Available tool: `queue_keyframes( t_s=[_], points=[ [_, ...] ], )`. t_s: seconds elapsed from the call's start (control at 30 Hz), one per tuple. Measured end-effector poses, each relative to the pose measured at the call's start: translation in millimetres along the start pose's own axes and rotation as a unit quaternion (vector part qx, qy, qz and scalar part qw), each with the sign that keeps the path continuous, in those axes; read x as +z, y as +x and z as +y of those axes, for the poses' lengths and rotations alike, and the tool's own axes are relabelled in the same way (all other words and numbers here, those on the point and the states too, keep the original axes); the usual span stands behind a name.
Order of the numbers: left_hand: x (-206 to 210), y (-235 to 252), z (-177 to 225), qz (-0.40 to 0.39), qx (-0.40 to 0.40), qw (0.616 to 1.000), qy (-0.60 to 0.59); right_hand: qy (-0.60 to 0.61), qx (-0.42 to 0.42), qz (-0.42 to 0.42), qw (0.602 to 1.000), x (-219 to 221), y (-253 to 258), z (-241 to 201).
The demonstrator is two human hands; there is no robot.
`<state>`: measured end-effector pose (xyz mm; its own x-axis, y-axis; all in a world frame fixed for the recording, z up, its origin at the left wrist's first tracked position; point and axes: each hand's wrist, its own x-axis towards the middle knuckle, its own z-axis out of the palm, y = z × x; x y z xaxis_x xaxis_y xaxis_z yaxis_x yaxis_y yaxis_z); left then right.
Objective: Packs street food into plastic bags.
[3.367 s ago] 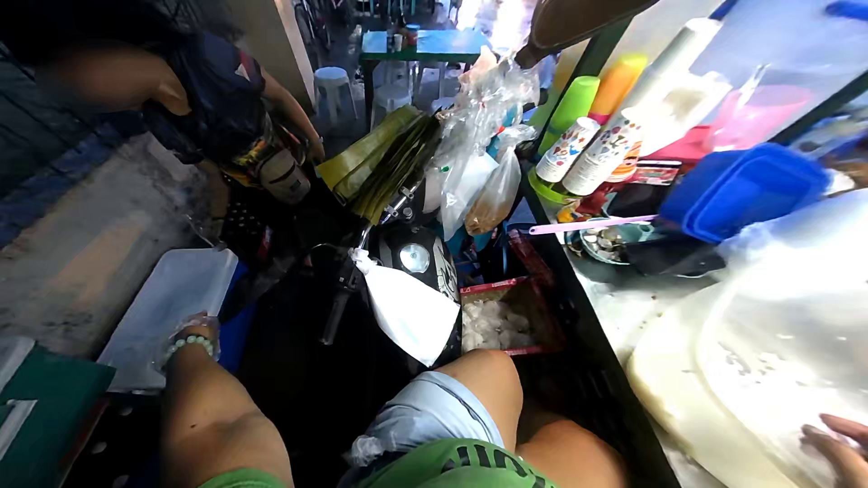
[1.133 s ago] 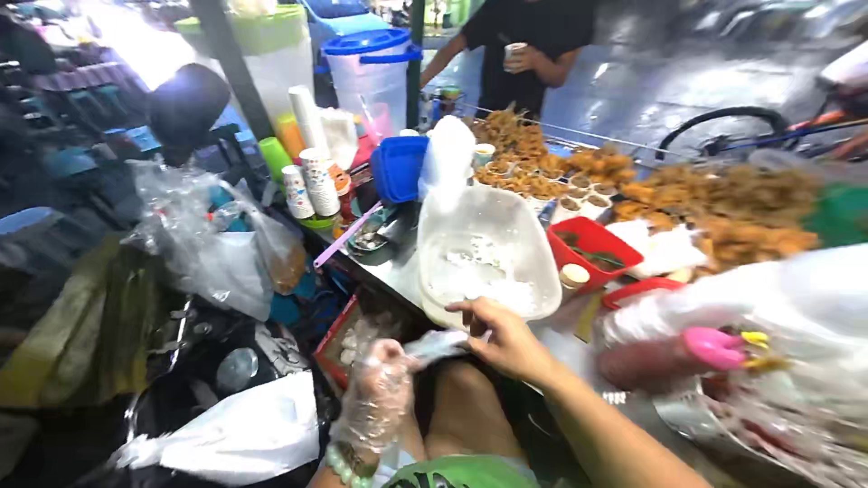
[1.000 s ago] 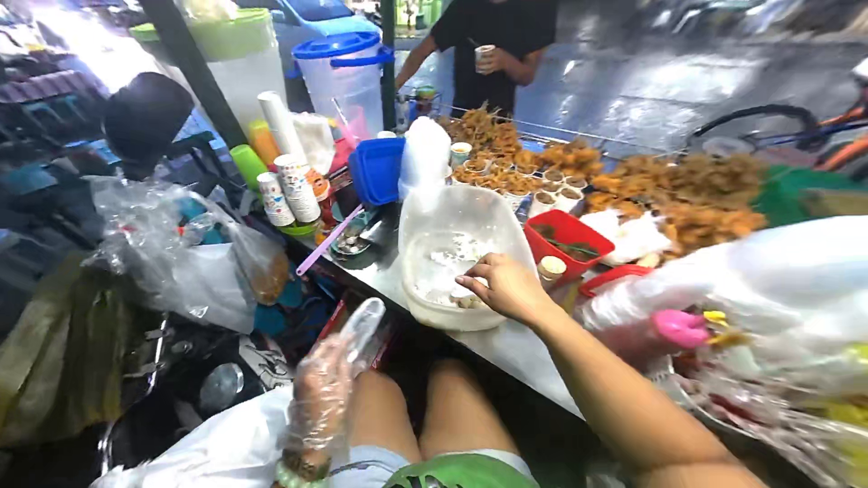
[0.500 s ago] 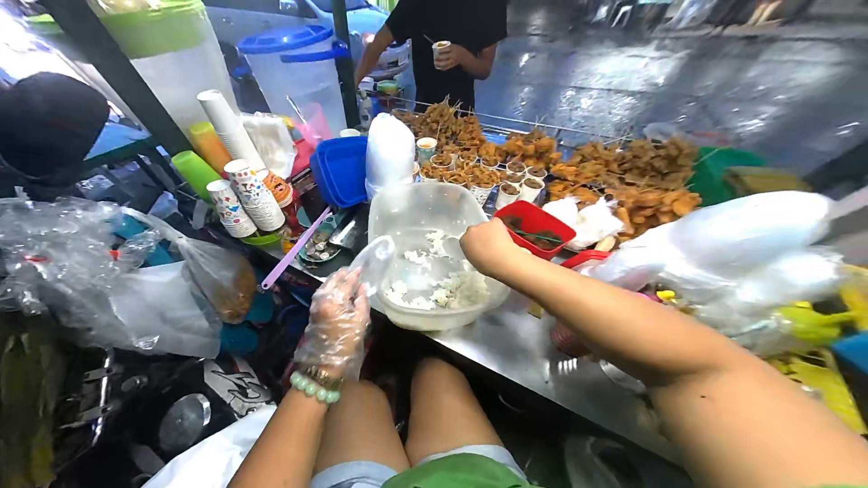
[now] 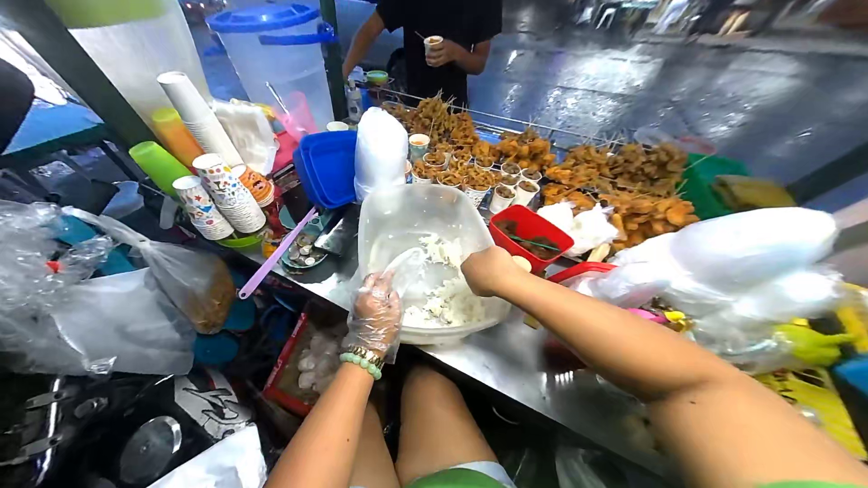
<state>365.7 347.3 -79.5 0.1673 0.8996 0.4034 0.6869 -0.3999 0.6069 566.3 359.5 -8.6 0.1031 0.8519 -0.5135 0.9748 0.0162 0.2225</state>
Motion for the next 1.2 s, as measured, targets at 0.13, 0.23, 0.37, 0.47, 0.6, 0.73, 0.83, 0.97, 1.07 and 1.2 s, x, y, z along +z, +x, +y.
queue_keyframes(
  t_s=[0.13,0.23,0.37,0.47,0.6,0.73,0.83,0.97,1.07,1.2],
  points=[
    [7.1,-0.5,-5.5,0.049,0.028,0.998,-0.001,0.022,-0.023,-0.04,0.999,4.9,-9.0,-2.2],
    [10.7,-1.1,-6.8,0.081,0.024,0.996,-0.023,0.056,-0.066,-0.007,0.996,14.5,-21.8,-15.7],
    [-10.3,11.1,4.8,0.001,-0.116,0.992,-0.054,0.095,-0.068,0.072,0.991,-8.3,-34.9,-23.0],
    [-12.2,22.2,3.8,0.005,-0.131,0.991,-0.04,0.111,0.0,0.152,0.982,-19.8,-9.1,-12.8],
    [-7.9,26.3,9.0,-0.024,-0.126,0.992,0.016,0.07,0.087,0.132,0.985,-1.0,61.0,-8.3],
    [-6.7,25.1,9.1,-0.009,-0.124,0.992,0.023,0.085,0.066,0.049,0.993,9.3,85.3,-11.0],
    [-3.9,23.4,7.0,0.013,-0.125,0.992,0.012,0.073,0.03,0.019,0.997,2.2,61.3,-19.6],
    [-3.9,24.4,8.9,0.021,-0.145,0.989,-0.001,0.051,-0.068,0.002,0.996,8.3,10.5,-34.7],
    [-3.8,24.5,9.7,0.021,-0.152,0.988,-0.005,0.06,-0.076,0.028,0.995,6.9,-3.6,-30.6],
    [-4.8,24.5,10.3,0.012,-0.158,0.987,-0.003,0.125,-0.107,0.016,0.986,11.5,0.8,-22.5]
  ],
)
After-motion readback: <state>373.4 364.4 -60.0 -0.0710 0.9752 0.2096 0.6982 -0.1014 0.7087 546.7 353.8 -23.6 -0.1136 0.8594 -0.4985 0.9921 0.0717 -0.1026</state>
